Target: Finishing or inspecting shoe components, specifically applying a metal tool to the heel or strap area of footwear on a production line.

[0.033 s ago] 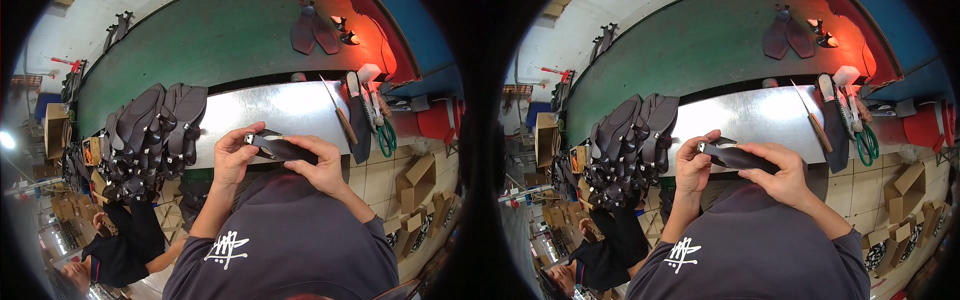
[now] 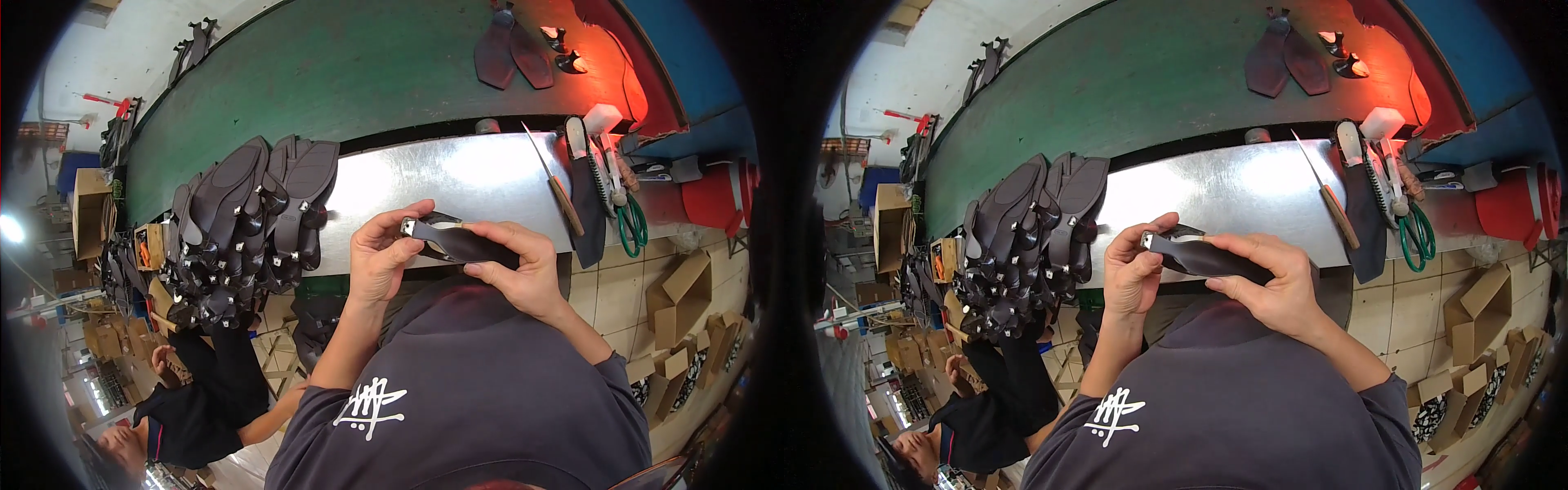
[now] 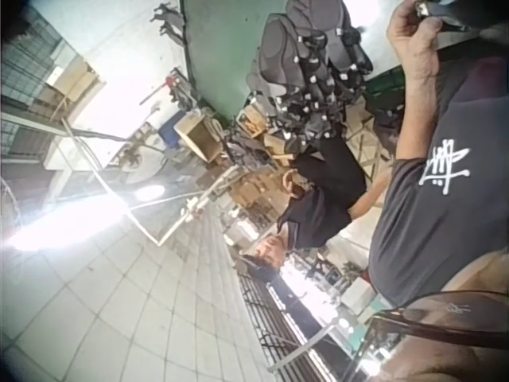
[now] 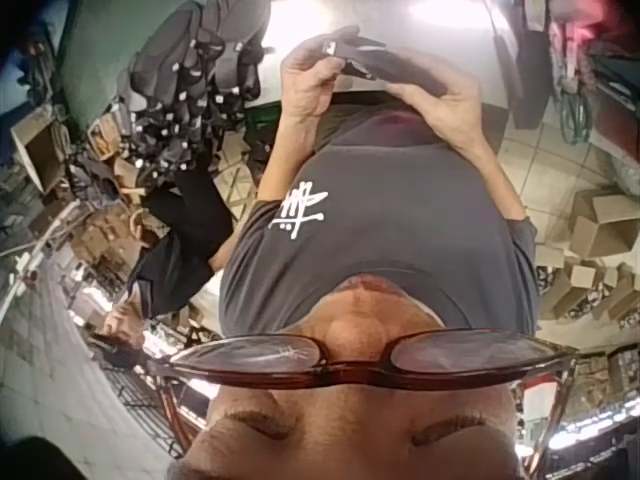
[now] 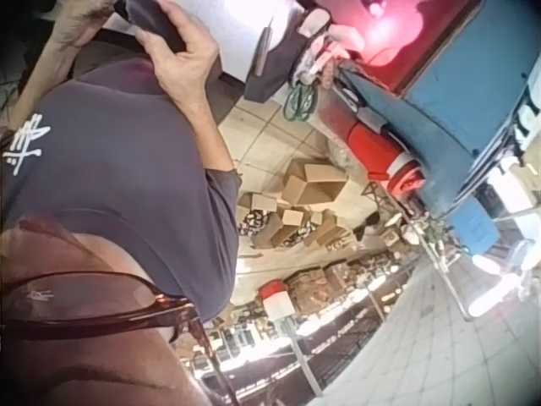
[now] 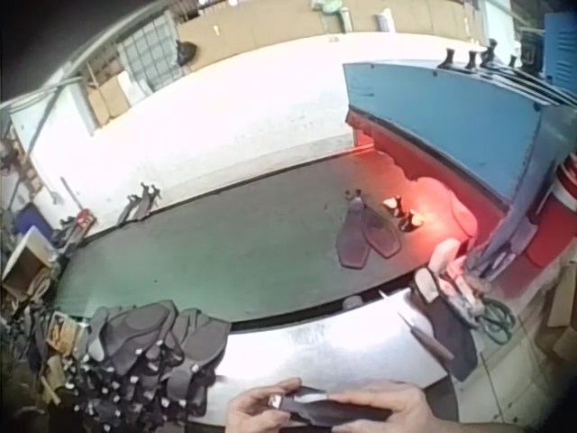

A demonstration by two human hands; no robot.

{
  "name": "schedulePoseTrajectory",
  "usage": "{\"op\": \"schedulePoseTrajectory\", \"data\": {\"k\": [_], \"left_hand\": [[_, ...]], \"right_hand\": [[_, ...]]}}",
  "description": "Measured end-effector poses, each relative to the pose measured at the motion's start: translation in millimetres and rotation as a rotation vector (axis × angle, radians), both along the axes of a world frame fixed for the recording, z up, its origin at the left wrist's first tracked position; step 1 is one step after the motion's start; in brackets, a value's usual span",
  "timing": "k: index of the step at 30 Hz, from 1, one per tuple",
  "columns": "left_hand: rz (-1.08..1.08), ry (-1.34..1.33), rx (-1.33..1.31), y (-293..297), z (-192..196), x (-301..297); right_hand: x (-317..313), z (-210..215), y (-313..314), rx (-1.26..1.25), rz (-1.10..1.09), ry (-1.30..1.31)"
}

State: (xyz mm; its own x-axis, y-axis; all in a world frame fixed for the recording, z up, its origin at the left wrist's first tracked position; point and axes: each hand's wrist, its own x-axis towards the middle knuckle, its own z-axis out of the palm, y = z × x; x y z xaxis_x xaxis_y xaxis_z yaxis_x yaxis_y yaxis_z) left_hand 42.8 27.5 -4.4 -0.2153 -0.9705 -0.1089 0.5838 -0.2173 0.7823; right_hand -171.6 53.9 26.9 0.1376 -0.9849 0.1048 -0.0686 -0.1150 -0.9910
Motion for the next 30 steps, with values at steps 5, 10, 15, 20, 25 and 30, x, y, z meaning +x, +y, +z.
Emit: {"op": "schedulePoseTrajectory", "data": {"k": [5, 10, 15, 20, 25, 30], "left_hand": [[-0.009, 0.022, 0.023, -1.0, 1.8, -0.6], [-0.013, 0.032, 0.031, -1.0, 3.0, -0.6], [-0.020, 0.022, 0.035, -1.3, 3.3, -0.9], [-0.014, 0.021, 0.002, -0.8, 1.9, -1.7], [0.006, -0.004, -0.029, 0.1, 1.0, -3.5], [0.060, -0.085, -0.135, 2.3, -1.9, -3.4]], "right_hand": [[0.3, -1.3, -1.1, -0.005, 0.000, -0.034], [-0.1, -1.0, -0.9, 0.010, 0.009, -0.039], [-1.0, 1.7, -2.2, 0.009, 0.023, -0.036], [-0.8, 3.2, -2.8, -0.001, 0.029, -0.026], [-1.7, 4.1, -3.4, -0.039, 0.038, 0.022], [-3.6, 8.8, -3.3, -0.026, 0.065, 0.073]]}}
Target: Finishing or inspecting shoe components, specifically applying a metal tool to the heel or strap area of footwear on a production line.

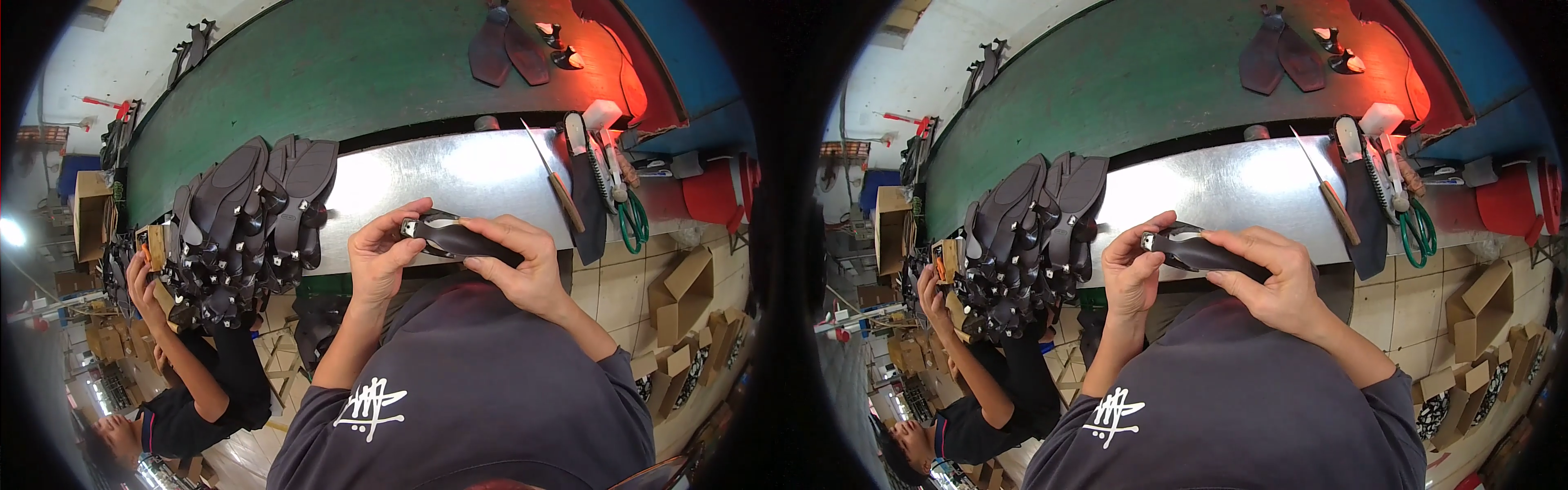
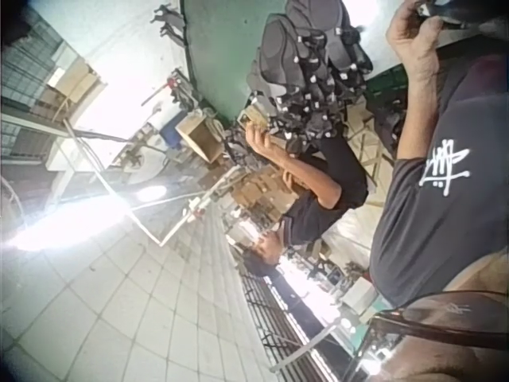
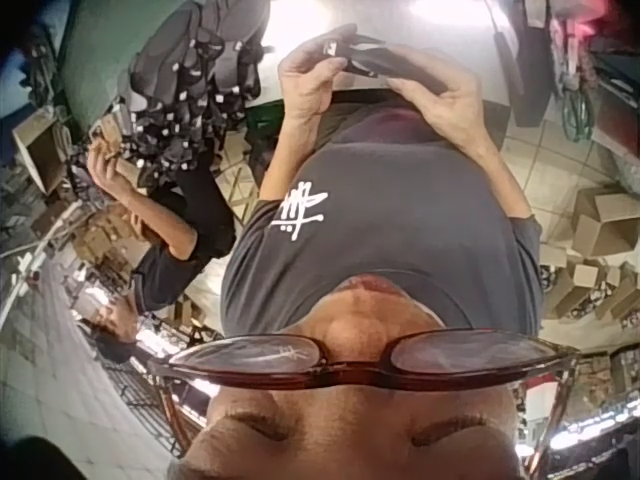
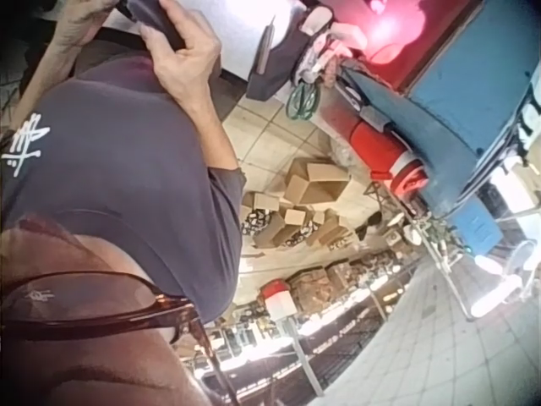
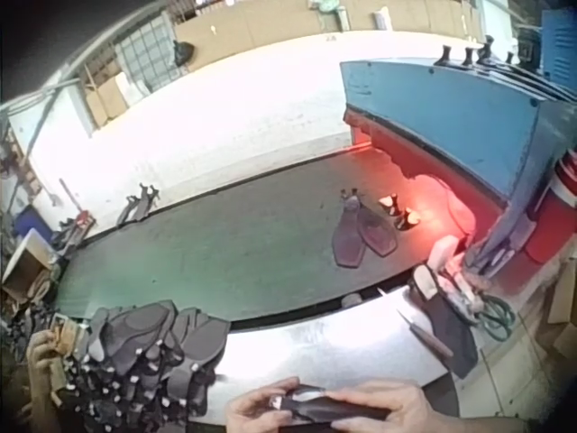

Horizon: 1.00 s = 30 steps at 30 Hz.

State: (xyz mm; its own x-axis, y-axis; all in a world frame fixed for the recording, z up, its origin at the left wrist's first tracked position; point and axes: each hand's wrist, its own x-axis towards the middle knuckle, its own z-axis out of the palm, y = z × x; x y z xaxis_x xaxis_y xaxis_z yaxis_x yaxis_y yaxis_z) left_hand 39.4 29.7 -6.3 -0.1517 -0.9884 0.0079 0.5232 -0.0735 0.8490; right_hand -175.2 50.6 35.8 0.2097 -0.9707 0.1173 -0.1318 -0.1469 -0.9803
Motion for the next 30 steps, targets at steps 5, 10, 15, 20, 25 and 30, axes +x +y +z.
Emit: {"op": "schedulePoseTrajectory", "data": {"k": [5, 10, 15, 20, 25, 30], "left_hand": [[0.012, -0.073, -0.123, 0.8, -3.9, 1.0], [-0.053, -0.138, -0.222, -0.1, -5.8, 7.3], [-0.084, -0.133, -0.246, -3.9, -8.6, 12.8], [-0.083, -0.163, -0.254, -3.3, -11.8, 15.6], [-0.075, -0.203, -0.243, -5.7, -8.5, 12.6], [-0.124, -0.223, -0.273, -4.9, -5.8, 12.1]], "right_hand": [[-0.9, 5.2, -2.6, -0.042, 0.024, 0.118], [-1.1, 11.6, -3.8, -0.137, 0.052, 0.203], [-5.3, 20.2, -6.3, -0.214, 0.085, 0.281], [-5.0, 12.6, -4.3, -0.235, 0.089, 0.242], [1.9, -1.1, -4.5, -0.336, -0.009, 0.225], [2.0, -2.3, -5.0, -0.393, -0.020, 0.275]]}}
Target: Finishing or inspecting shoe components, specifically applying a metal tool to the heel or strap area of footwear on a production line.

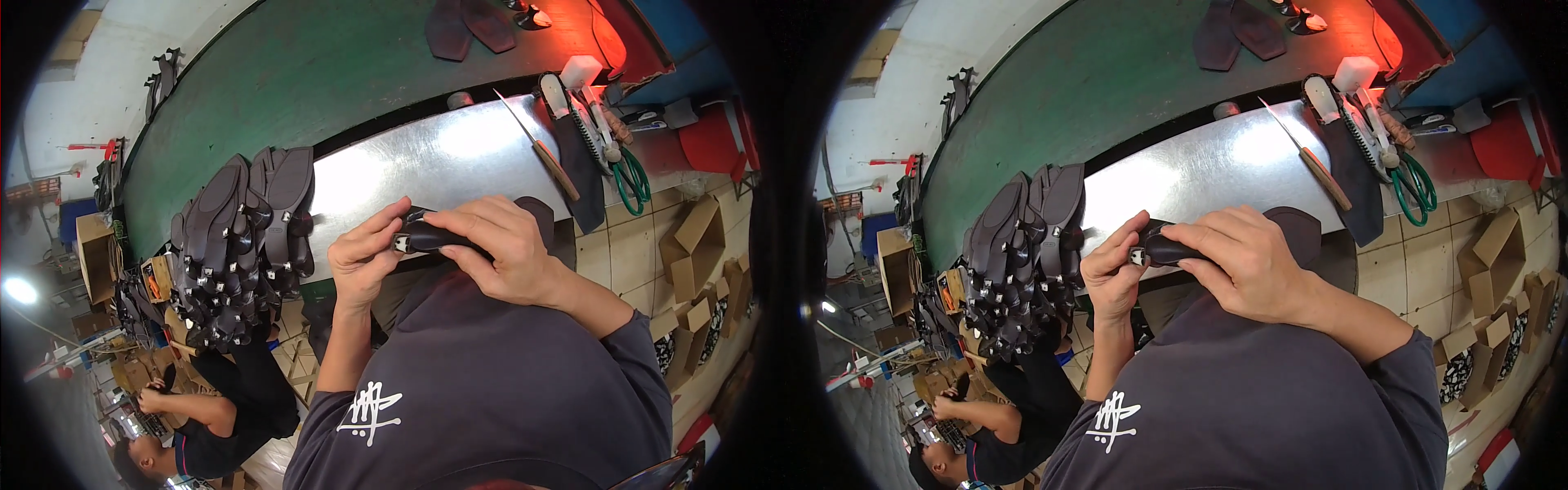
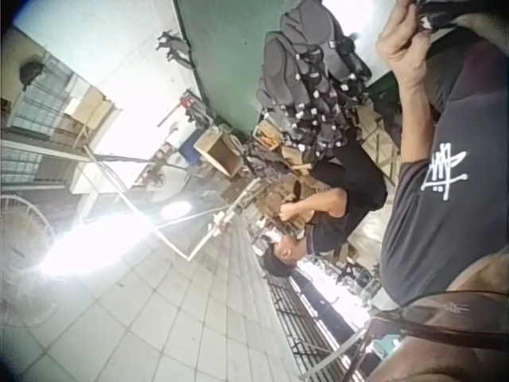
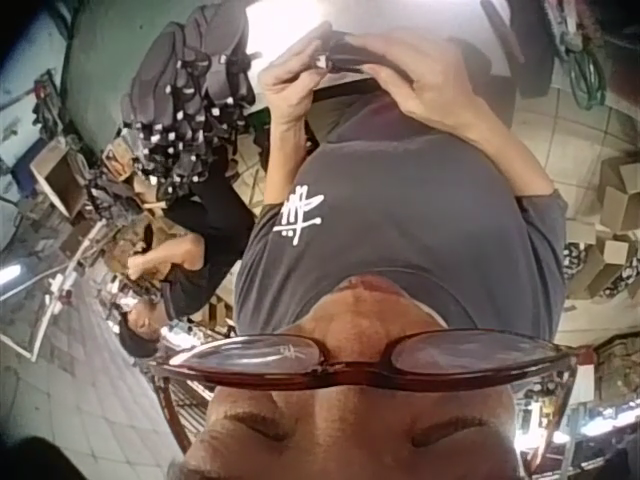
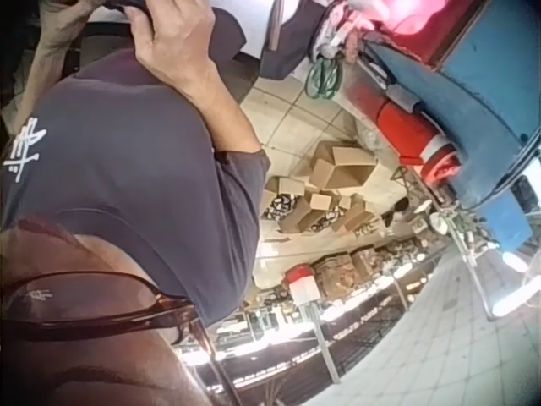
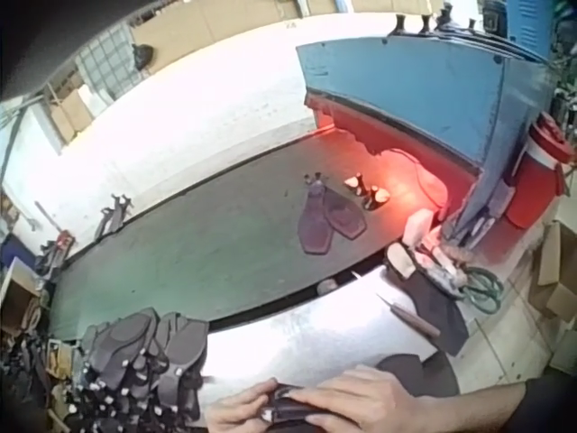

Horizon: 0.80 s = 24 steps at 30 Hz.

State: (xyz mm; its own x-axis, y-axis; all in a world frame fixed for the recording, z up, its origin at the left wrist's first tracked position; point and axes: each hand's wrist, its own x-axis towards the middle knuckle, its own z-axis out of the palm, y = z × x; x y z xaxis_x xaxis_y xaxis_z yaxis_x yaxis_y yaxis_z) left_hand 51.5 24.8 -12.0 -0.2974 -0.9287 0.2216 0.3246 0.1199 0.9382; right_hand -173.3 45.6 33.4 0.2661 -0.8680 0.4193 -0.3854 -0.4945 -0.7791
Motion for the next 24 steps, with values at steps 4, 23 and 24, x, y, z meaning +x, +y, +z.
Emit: {"op": "schedulePoseTrajectory", "data": {"k": [4, 23, 24], "left_hand": [[-0.030, -0.059, -0.012, 0.8, 5.7, 1.7], [-0.003, -0.197, 0.433, 7.3, 20.8, -24.7], [0.013, -0.210, 0.428, 7.8, 22.1, -26.4]], "right_hand": [[-0.1, 1.6, -0.1, -0.056, -0.003, 0.047], [2.2, -19.5, 0.3, 0.282, -0.022, -0.018], [3.5, -20.7, 0.6, 0.222, -0.040, 0.004]]}}
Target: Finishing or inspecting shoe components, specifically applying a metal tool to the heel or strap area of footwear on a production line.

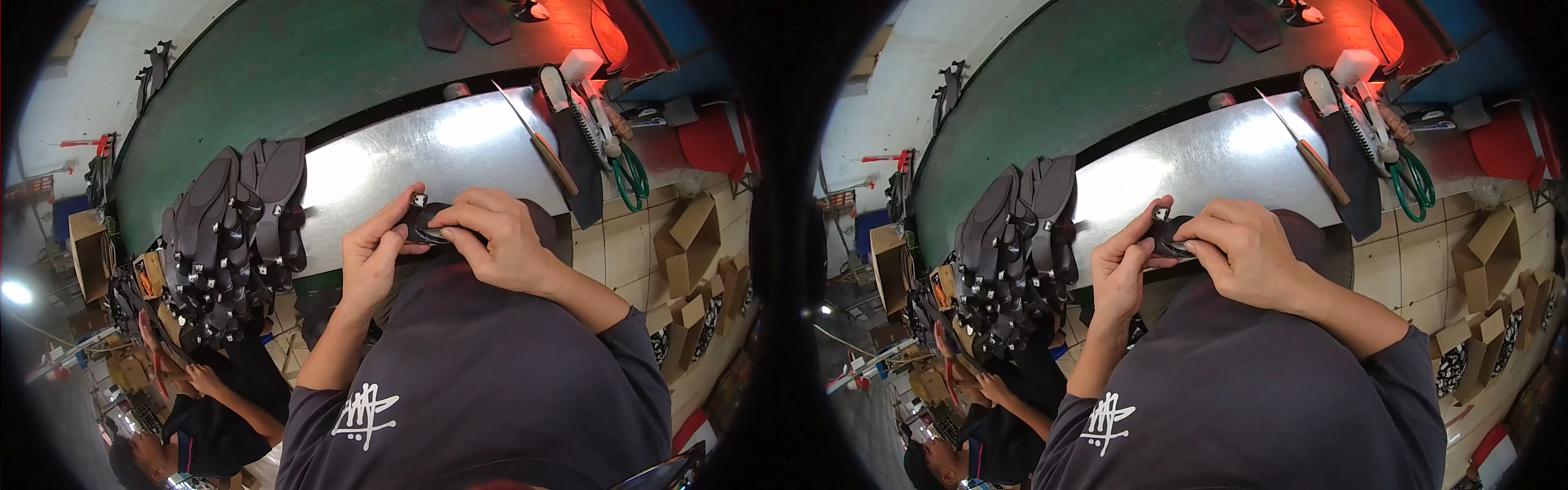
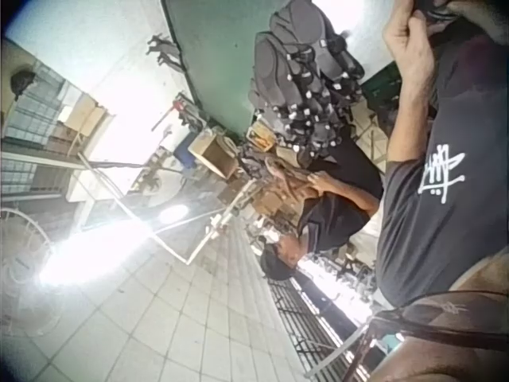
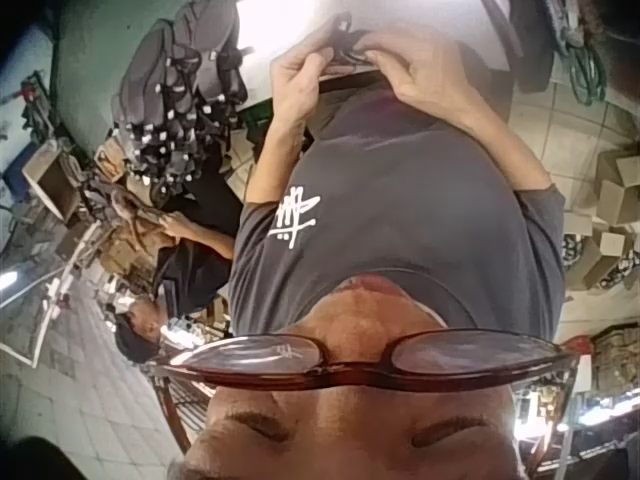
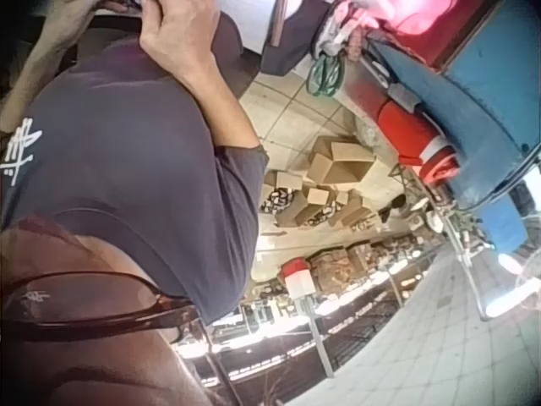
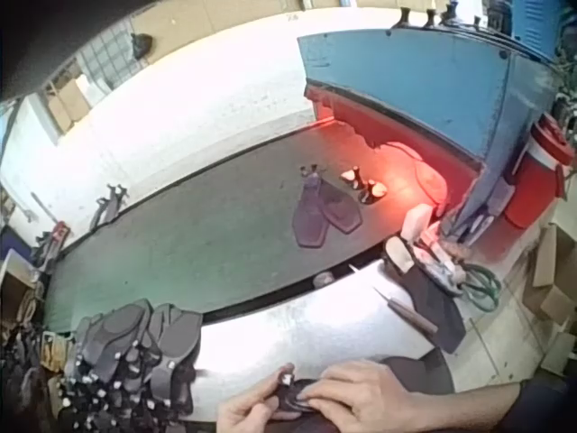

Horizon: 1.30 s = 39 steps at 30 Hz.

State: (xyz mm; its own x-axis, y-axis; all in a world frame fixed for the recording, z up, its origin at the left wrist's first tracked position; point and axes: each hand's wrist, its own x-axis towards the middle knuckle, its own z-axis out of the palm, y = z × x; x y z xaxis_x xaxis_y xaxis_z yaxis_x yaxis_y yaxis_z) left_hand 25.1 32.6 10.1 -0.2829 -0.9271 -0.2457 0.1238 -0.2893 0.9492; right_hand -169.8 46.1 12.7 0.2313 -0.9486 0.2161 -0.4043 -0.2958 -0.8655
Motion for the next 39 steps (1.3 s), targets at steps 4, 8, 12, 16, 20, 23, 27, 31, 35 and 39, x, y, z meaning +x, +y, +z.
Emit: {"op": "schedulePoseTrajectory", "data": {"k": [4, 8, 12, 16, 20, 23, 27, 31, 35, 39], "left_hand": [[0.003, 0.011, 0.045, -0.3, 5.0, -1.0], [0.017, -0.024, 0.013, 0.0, 7.6, -3.8], [0.013, 0.004, 0.021, -6.9, 2.2, 5.6], [0.012, -0.009, 0.096, -13.6, 2.7, 2.6], [0.020, -0.022, 0.139, -17.4, 5.7, -2.6], [0.036, -0.027, 0.129, -18.7, 5.6, -5.5], [0.055, -0.029, 0.148, -21.0, 5.6, -6.4], [0.048, 0.090, 0.378, -27.4, 12.6, -1.6], [-0.035, 0.165, 0.416, -27.9, 16.8, 3.6], [-0.016, 0.211, 0.270, -29.2, 22.6, 0.7]], "right_hand": [[0.7, 2.8, -1.0, -0.183, -0.011, 0.102], [-3.2, 4.9, -4.2, -0.217, 0.033, 0.176], [-11.1, 3.6, -13.0, -0.096, 0.175, 0.060], [-12.4, -0.8, -11.9, 0.085, 0.210, -0.091], [-7.7, -2.4, -8.5, 0.123, 0.151, -0.067], [-5.4, -3.6, -6.6, 0.066, 0.096, 0.033], [-3.2, -5.8, -4.8, 0.012, 0.040, 0.094], [-0.6, -8.5, -1.2, -0.211, -0.024, 0.074], [-3.4, -8.2, 0.0, -0.321, -0.045, 0.068], [-6.0, -4.8, -1.2, -0.255, 0.021, 0.001]]}}
